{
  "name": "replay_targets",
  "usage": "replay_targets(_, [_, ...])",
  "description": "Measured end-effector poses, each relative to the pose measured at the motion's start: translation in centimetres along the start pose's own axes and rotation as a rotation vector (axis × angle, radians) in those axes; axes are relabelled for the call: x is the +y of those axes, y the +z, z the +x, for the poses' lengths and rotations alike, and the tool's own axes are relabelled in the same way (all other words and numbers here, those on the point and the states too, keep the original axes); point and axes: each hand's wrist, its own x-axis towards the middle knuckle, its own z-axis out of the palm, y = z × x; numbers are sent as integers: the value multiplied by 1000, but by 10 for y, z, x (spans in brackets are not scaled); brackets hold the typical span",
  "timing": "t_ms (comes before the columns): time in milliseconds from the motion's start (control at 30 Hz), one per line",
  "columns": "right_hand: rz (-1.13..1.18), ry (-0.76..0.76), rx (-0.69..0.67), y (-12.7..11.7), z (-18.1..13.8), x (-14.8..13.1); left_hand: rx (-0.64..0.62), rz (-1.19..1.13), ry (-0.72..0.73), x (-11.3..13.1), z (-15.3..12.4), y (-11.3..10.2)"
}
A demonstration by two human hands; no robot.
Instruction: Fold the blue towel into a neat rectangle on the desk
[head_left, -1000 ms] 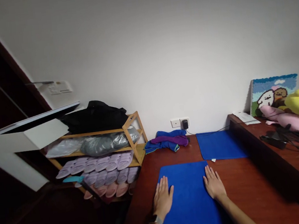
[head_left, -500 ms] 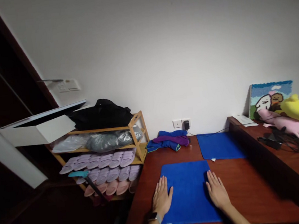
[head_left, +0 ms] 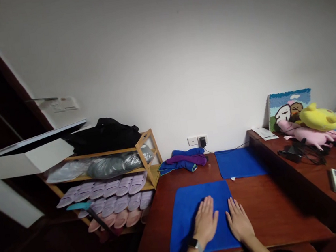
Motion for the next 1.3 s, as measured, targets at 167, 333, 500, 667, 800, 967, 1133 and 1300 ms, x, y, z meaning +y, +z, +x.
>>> replay_targets(167, [-38, -29, -31, -1, -1, 2, -99, -90, -22, 44, 16, 20])
replay_targets(333, [-50, -18, -4, 2, -1, 2, -101, 4, -152, -26, -26, 13])
replay_targets(500, [-44, -11, 4, 5, 2, 3, -41, 126, -389, -103, -78, -9])
replay_targets(667, [-70, -5, -33, 1, 0, 2, -37, 127, -432, -111, -90, -15])
replay_targets(800, [-89, 3, -4, 6, -18, 5, -22, 125, -433, -106, -87, -11])
replay_targets(967, [-92, -13, 5, 18, -40, 11, -10, 136, -420, -113, -89, -6])
replay_targets(1133, [-74, -26, 24, 19, -42, 11, -28, 150, -416, -110, -83, -19])
replay_targets(1300, [-63, -50, 60, 24, -40, 14, 94, 95, -194, -38, -50, -25])
